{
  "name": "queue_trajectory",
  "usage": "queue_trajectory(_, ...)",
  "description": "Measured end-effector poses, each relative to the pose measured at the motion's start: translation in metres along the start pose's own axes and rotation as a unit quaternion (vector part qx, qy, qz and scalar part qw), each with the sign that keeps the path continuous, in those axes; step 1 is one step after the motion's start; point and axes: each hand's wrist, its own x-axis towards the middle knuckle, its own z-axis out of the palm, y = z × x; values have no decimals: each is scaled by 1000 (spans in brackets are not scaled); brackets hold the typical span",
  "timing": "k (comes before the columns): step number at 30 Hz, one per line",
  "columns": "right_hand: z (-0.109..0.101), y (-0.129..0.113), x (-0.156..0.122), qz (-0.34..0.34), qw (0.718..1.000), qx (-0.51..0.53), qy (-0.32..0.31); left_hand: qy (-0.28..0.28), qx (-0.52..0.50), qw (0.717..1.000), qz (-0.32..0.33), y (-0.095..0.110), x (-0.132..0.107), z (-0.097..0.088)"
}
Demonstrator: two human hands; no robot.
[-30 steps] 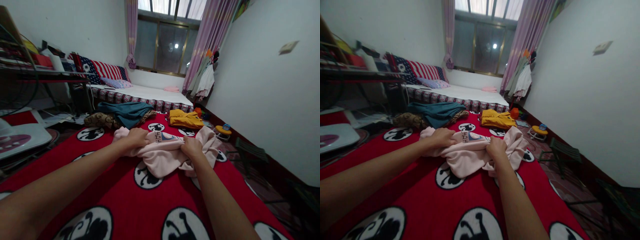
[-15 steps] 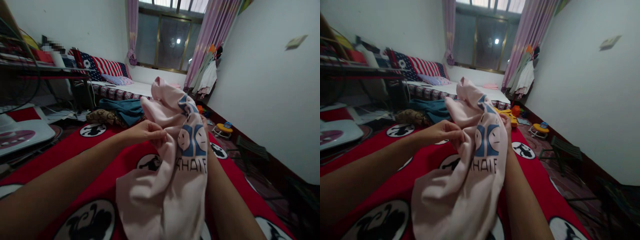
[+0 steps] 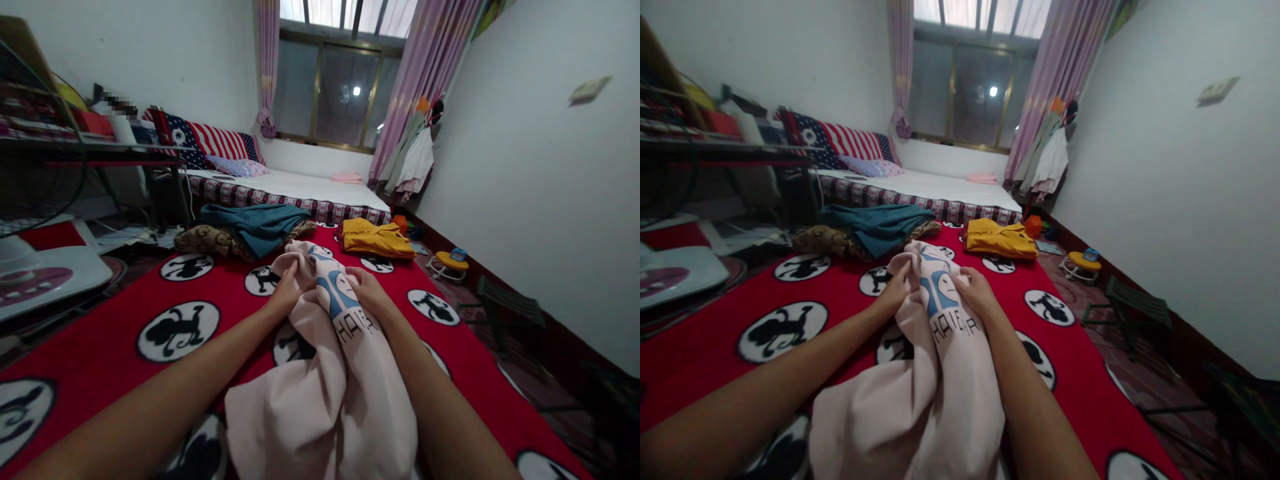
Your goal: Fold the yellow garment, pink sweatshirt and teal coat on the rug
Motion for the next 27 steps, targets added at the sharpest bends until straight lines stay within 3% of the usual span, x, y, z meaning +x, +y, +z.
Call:
queue_trajectory(3, 12, -5, -5, -12, 999, 32, 1, 19, -15, 1000, 3, -3, -3, 0)
queue_trajectory(5, 6, -8, -5, -22, 997, 64, 45, 25, -47, 999, -5, -2, -4, -3)
queue_trajectory(8, -24, -7, 0, -54, 967, 86, 232, -1, -82, 996, -27, 6, 3, -22)
queue_trajectory(10, -52, 1, 4, -79, 914, 73, 390, 55, -91, 994, -30, 15, 14, -46)
queue_trajectory(11, -64, 7, 5, -86, 887, 66, 449, 117, -92, 989, -27, 19, 20, -60)
queue_trajectory(13, -84, 21, 6, -76, 859, 42, 504, 240, -73, 968, -25, 22, 32, -86)
queue_trajectory(14, -90, 28, 5, -57, 862, 19, 503, 280, -61, 958, -28, 21, 36, -96)
queue_trajectory(16, -95, 38, 2, -7, 874, -49, 484, 304, -39, 951, -43, 12, 38, -107)
queue_trajectory(18, -93, 39, -3, 16, 867, -121, 483, 282, -22, 957, -63, -2, 34, -108)
queue_trajectory(20, -88, 29, -8, -10, 862, -138, 488, 224, 7, 971, -84, -14, 28, -101)
queue_trajectory(21, -84, 20, -11, -34, 873, -119, 473, 190, 28, 977, -93, -18, 25, -96)
queue_trajectory(23, -73, -6, -19, -78, 923, -48, 375, 122, 56, 986, -96, -19, 21, -84)
queue_trajectory(25, -55, -38, -32, -105, 972, 7, 209, 60, 29, 996, -65, -12, 20, -72)
queue_trajectory(27, -31, -68, -48, -123, 991, -12, 45, 11, -45, 999, -10, -2, 19, -61)
